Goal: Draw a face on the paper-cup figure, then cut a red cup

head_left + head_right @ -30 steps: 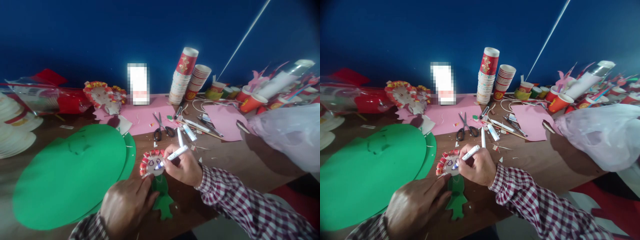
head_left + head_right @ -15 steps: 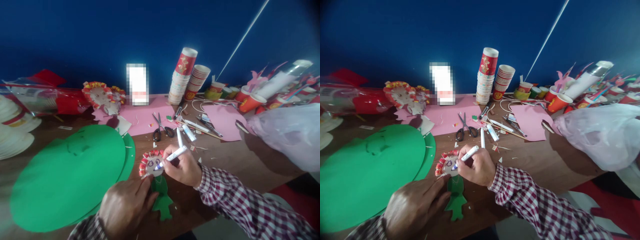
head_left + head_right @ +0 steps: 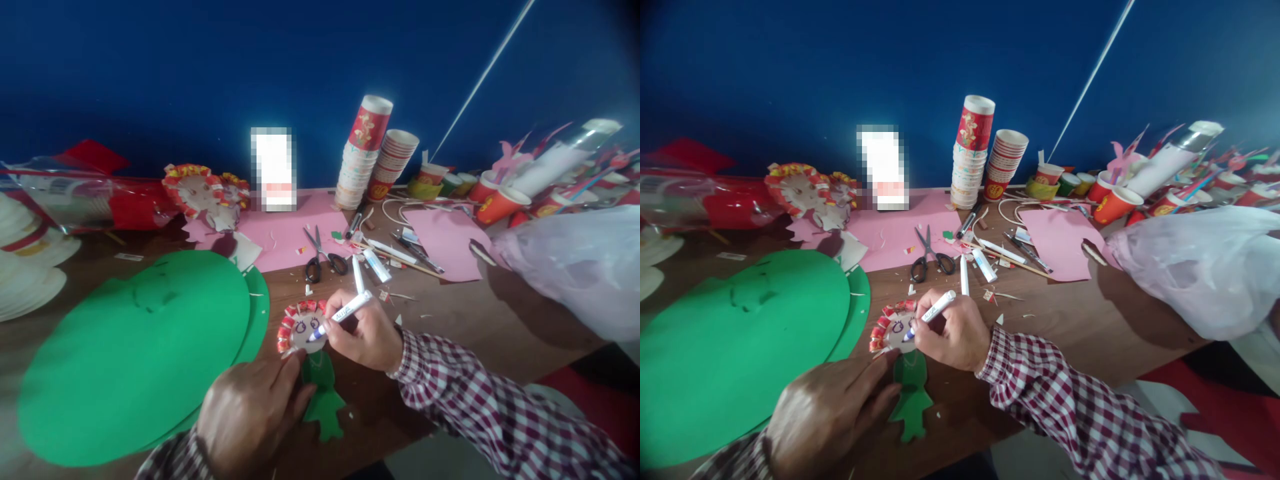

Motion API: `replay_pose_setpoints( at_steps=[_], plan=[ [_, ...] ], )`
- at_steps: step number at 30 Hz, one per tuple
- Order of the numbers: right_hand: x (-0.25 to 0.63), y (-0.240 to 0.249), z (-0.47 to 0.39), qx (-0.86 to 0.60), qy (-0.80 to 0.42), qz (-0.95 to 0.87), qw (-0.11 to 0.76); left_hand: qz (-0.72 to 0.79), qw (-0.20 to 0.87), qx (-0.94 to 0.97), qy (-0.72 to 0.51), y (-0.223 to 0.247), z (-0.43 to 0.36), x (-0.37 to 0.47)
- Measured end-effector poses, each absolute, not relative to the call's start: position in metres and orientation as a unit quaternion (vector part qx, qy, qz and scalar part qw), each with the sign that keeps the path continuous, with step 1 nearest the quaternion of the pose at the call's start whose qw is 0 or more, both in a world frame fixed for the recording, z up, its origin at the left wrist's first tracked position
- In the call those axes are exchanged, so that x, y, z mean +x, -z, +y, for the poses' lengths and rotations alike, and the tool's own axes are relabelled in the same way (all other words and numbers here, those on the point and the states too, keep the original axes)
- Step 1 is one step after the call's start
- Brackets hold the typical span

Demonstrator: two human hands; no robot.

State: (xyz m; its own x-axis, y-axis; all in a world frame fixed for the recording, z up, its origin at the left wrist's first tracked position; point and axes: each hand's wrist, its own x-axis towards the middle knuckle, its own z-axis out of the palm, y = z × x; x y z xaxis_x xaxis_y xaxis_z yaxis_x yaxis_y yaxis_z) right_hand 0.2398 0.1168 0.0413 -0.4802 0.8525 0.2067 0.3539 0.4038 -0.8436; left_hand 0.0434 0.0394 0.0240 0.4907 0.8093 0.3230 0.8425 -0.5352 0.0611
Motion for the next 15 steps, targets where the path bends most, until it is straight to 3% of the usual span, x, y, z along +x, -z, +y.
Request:
replay_pose_setpoints(
  at_steps=[15],
  plan=[
    [0.2420, -0.0407, 0.1184, -0.397, -0.363, -0.775, 0.332, -0.480, 0.044, -0.862, 0.160, -0.0246, 0.0384, 0.0429]
  ],
)
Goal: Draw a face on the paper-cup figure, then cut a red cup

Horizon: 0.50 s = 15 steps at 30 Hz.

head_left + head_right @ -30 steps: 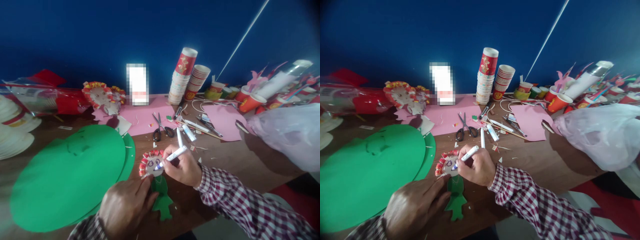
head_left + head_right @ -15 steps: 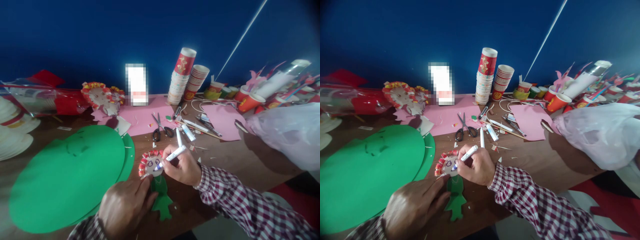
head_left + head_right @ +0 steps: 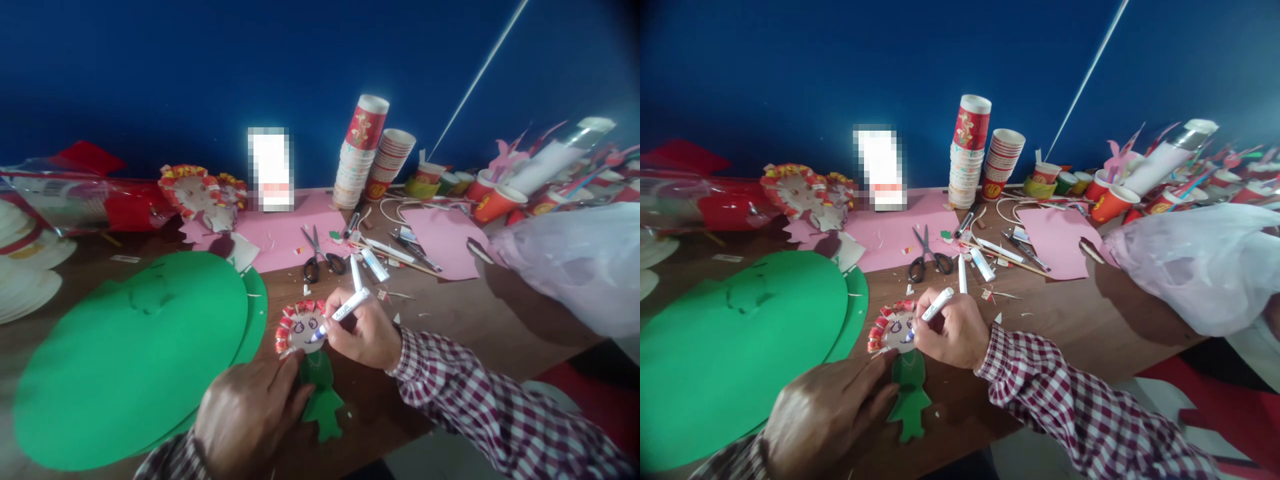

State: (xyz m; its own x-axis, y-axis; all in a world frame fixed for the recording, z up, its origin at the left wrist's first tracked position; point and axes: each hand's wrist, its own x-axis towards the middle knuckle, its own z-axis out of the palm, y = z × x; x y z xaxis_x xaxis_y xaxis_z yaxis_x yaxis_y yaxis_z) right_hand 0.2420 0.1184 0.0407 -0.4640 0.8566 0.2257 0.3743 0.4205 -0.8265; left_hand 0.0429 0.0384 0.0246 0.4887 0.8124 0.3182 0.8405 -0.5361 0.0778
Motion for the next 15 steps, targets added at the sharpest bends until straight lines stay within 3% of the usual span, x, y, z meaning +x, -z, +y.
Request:
replay_pose_setpoints(
  at_steps=[15],
  plan=[
    [0.2423, -0.0424, 0.1195, -0.428, -0.347, -0.767, 0.328, -0.475, 0.051, -0.864, 0.160, -0.0246, 0.0384, 0.0422]
  ],
)
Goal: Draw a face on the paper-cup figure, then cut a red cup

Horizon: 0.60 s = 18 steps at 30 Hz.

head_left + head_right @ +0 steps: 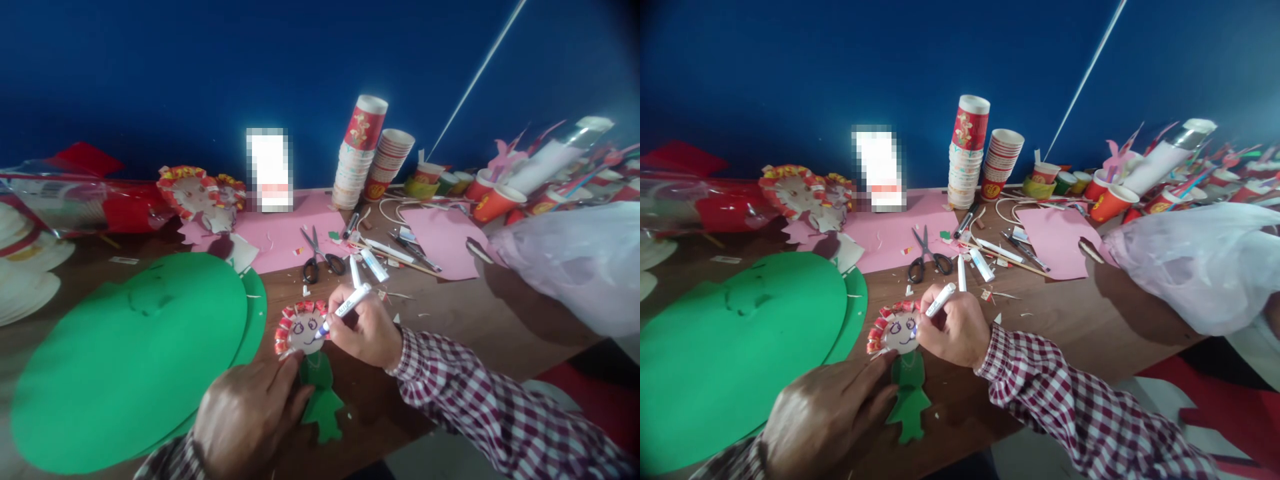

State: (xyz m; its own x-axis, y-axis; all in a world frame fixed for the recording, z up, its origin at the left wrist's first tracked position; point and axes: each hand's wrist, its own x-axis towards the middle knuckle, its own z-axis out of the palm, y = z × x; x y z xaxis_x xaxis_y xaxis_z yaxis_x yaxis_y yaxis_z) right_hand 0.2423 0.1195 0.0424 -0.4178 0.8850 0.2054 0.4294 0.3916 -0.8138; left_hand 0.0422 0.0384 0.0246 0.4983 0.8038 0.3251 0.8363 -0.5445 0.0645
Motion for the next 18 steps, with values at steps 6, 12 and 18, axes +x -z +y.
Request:
replay_pose_setpoints(
  at_steps=[6, 12, 18],
  plan=[
    [0.2415, -0.0455, 0.1208, -0.427, -0.414, -0.711, 0.374, -0.475, 0.056, -0.863, 0.160, -0.0242, 0.0397, 0.0436],
    [0.2402, -0.0502, 0.1248, -0.402, -0.457, -0.659, 0.443, -0.477, 0.044, -0.863, 0.163, -0.0264, 0.0395, 0.0432],
    [0.2421, -0.0451, 0.1237, -0.428, -0.404, -0.674, 0.446, -0.426, 0.025, -0.872, 0.238, -0.0236, 0.0380, 0.0383]
  ],
)
